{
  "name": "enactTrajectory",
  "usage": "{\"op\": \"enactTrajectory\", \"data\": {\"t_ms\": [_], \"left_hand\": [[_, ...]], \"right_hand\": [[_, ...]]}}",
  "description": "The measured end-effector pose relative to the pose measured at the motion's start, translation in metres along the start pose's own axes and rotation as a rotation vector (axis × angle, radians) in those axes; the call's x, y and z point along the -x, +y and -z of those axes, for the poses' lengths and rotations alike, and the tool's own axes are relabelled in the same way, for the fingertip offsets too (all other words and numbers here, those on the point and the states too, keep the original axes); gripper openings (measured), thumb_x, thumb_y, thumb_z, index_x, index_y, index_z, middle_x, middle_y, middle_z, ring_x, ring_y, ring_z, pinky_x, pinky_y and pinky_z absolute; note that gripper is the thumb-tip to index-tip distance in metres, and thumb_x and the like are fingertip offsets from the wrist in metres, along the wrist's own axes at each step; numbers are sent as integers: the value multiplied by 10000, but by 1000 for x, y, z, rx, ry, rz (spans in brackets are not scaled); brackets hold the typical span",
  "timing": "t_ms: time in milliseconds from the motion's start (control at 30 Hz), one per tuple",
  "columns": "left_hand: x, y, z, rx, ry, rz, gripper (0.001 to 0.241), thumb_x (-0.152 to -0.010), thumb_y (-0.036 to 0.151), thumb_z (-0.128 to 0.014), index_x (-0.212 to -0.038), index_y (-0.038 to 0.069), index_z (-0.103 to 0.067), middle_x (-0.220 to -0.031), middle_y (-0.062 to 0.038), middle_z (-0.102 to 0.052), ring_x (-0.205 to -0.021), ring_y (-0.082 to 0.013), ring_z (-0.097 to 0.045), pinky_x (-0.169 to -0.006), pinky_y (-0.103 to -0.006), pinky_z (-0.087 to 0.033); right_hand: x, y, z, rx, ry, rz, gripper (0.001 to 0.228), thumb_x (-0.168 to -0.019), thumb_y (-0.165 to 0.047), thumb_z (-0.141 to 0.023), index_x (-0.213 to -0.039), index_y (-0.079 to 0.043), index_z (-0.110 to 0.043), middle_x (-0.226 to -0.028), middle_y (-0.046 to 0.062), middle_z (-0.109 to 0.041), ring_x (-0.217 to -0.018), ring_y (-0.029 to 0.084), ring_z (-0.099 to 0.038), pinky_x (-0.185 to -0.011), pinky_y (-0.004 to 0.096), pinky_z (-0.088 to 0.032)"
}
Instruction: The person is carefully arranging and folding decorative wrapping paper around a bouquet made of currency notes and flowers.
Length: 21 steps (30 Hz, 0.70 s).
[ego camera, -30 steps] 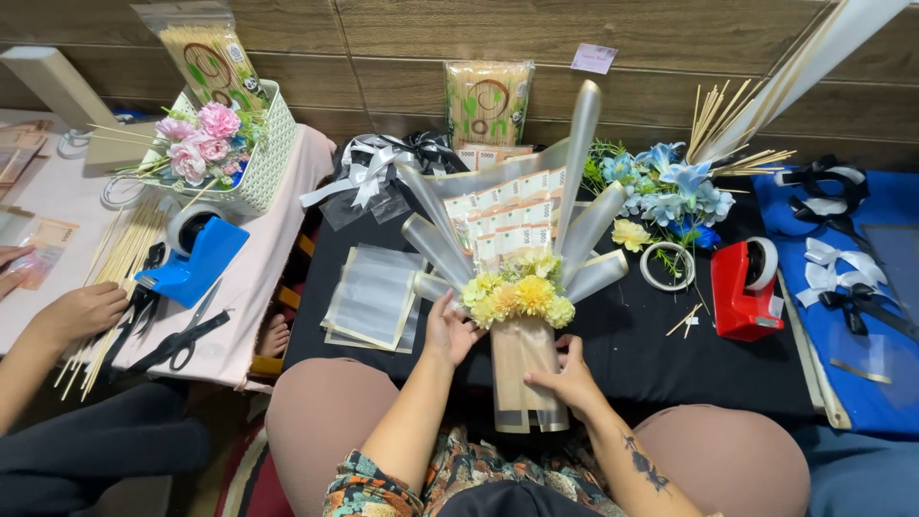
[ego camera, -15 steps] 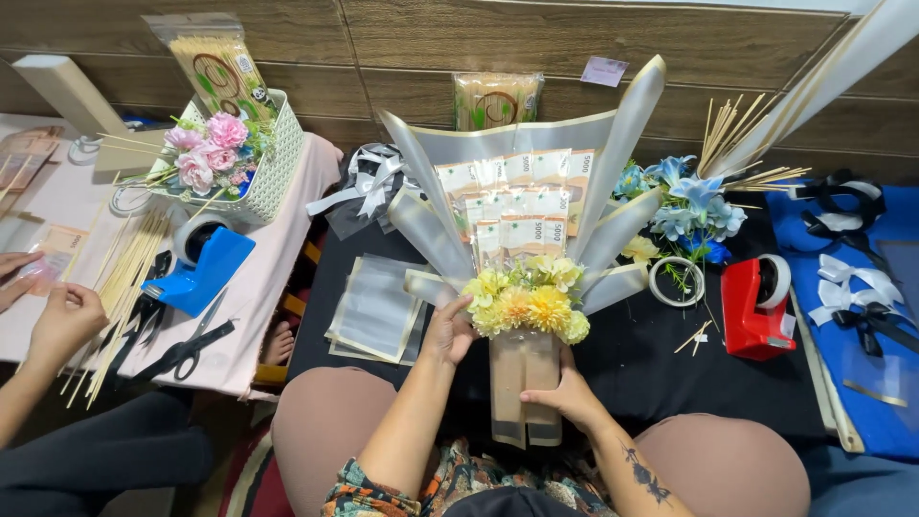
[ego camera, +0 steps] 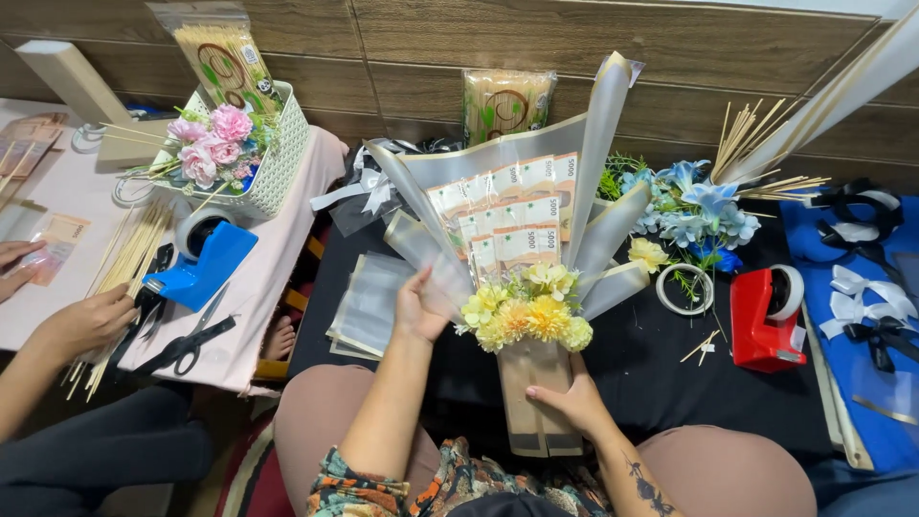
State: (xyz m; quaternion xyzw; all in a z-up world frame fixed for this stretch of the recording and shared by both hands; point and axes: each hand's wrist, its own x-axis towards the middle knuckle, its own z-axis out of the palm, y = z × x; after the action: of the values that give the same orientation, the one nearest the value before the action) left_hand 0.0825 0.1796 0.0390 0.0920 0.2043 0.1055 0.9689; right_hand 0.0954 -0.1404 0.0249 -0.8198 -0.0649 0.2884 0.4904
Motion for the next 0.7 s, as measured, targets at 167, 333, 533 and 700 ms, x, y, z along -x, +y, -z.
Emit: {"op": "enactTrajectory", "data": {"t_ms": [167,333,533,700], "left_hand": [[1,58,6,-99,-170,-164,218,-958,49,-608,-1165,116,-623,-880,-68,-674,-746,-239,-662,-796,-414,-533],[22,70,3,-55,-246,-240,204,-988,315,-637,-866,154,-668,-1048,-188,-715,-1081,-325,-669,-1040,-436,-471],[15,67,17,-431,-200,-426,819,-768,326,-886,-1429,108,-456,-954,72,-607,-971,-197,-664,-887,-393,-563],[28,76,-13,-489,291,-685,486,-895,-15,-602,-1378,-11,-542,-1319,-187,-680,-826,-90,-635,-638,-148,-498]], "right_hand": [[3,2,4,-62,7,13,1117,-589,-272,-918,-1533,-60,-360,-1422,205,-568,-1223,316,-638,-1020,348,-496],[-4,22,3,-100,46,4,1093,-560,-236,-952,-1485,-5,-419,-1391,233,-594,-1207,321,-659,-1003,345,-524],[0,20,2,-153,36,-4,1003,-566,-160,-943,-1438,-18,-467,-1295,215,-668,-1112,310,-717,-946,343,-556],[-1,25,3,-186,32,14,1025,-570,-148,-939,-1465,-22,-456,-1366,213,-631,-1170,312,-683,-1000,344,-522]]}}
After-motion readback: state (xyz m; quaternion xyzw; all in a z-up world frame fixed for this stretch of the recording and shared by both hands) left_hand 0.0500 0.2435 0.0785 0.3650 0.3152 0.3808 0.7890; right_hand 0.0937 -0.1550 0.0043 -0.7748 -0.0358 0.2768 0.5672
